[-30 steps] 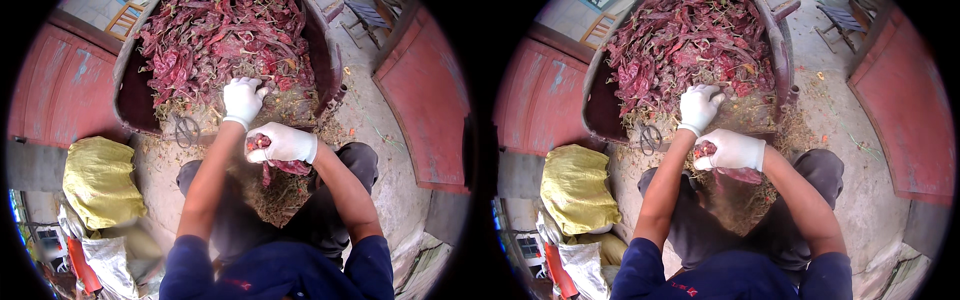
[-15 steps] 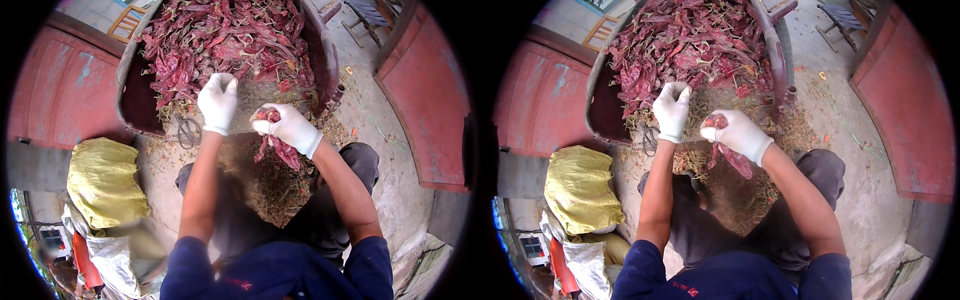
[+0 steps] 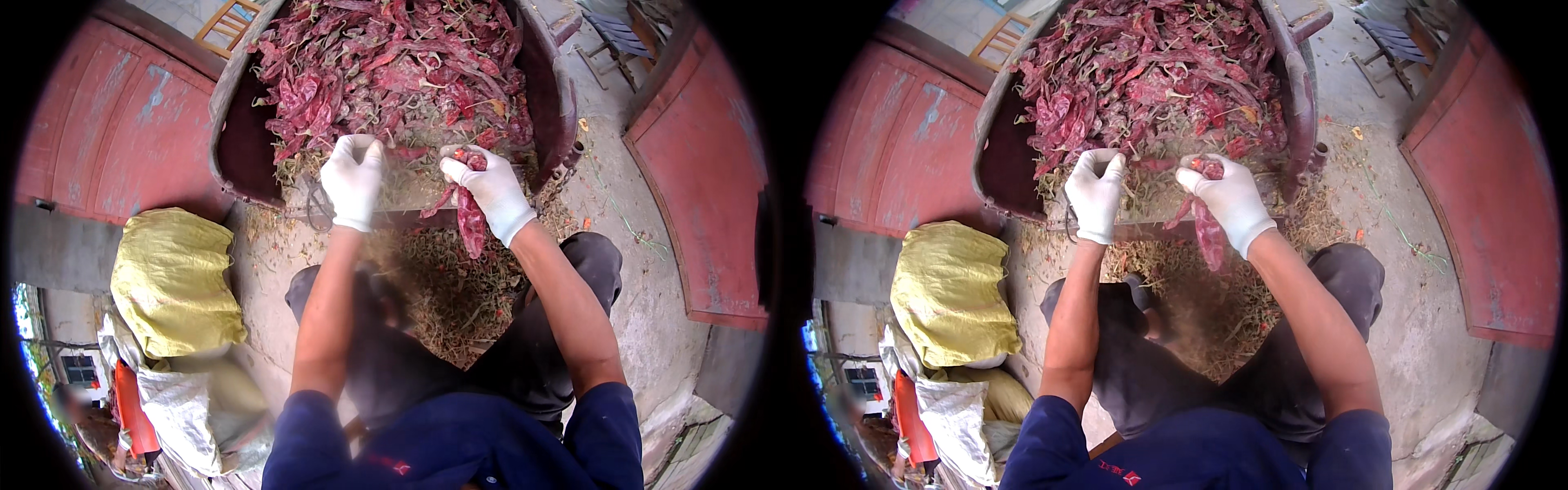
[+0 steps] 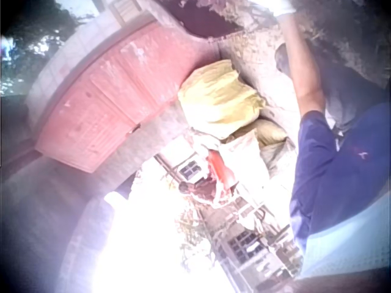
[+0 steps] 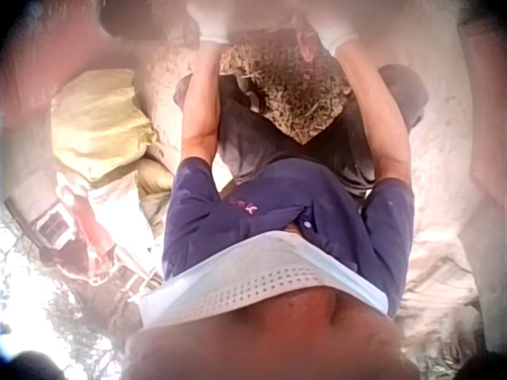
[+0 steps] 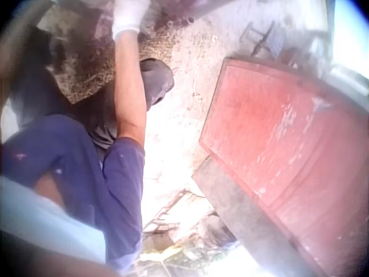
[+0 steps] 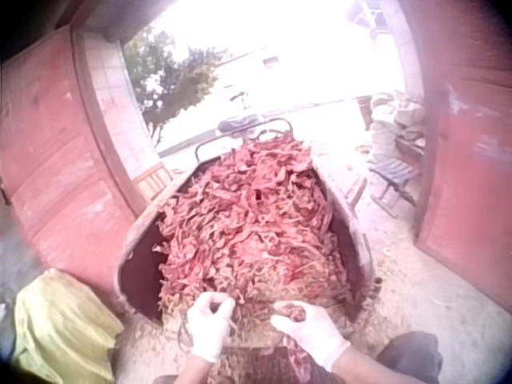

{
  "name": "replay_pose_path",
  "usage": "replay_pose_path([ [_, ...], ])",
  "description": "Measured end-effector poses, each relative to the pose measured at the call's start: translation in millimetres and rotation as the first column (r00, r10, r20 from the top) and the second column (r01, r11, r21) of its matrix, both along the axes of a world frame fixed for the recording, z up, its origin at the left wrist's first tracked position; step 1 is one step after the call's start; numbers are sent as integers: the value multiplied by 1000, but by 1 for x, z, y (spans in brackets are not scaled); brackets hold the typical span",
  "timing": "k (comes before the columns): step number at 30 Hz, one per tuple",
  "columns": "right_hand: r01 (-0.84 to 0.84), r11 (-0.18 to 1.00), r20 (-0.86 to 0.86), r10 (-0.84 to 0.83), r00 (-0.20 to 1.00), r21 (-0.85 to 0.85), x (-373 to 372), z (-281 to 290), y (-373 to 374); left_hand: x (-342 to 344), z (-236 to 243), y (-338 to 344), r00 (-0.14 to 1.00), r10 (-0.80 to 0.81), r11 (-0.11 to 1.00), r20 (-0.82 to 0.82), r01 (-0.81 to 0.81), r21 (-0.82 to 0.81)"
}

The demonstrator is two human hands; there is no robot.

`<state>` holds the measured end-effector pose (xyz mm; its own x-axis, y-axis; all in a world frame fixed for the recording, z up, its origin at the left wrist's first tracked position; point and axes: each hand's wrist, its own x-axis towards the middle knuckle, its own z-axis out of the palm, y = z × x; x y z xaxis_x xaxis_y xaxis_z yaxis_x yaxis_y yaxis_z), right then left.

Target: The person sits on the ground and manually sorts dried red chilies from a large pile. They pick individual chilies, remove stems and debris by hand, and place the cleaned pieces into a red plastic basin. A pair of scissors is visible nearby but not used during the clip.

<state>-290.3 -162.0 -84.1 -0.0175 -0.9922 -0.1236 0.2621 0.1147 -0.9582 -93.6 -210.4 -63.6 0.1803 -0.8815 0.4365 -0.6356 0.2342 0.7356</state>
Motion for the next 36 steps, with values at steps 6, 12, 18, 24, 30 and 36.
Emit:
replay_pose_path([
  [6, -43, 977, -340, -31, 940, -207, 20, -9, -6, -9, 7, 15, 753, -205, 913, -625, 377, 154],
  [12, -85, 993, -244, 63, 968, -81, 23, -3, -13, -11, 8, 24, 632, -234, 860, -738, 490, 147],
  [18, 26, 1000, 106, -26, 994, -5, 15, 3, -14, -7, 7, 20, 763, -201, 925, -614, 354, 137],
  [24, -74, 989, 377, 20, 926, 129, 4, 5, -11, -17, 2, 37, 843, -423, 831, 332, 507, -229],
  [30, -67, 995, 59, 71, 996, -69, 3, 7, -3, -17, 3, 43, 722, -488, 738, 491, 642, -210],
  [36, -65, 987, -210, 33, 977, -147, -4, 3, 6, -17, 2, 50, 707, -583, 731, 400, 671, -122],
])
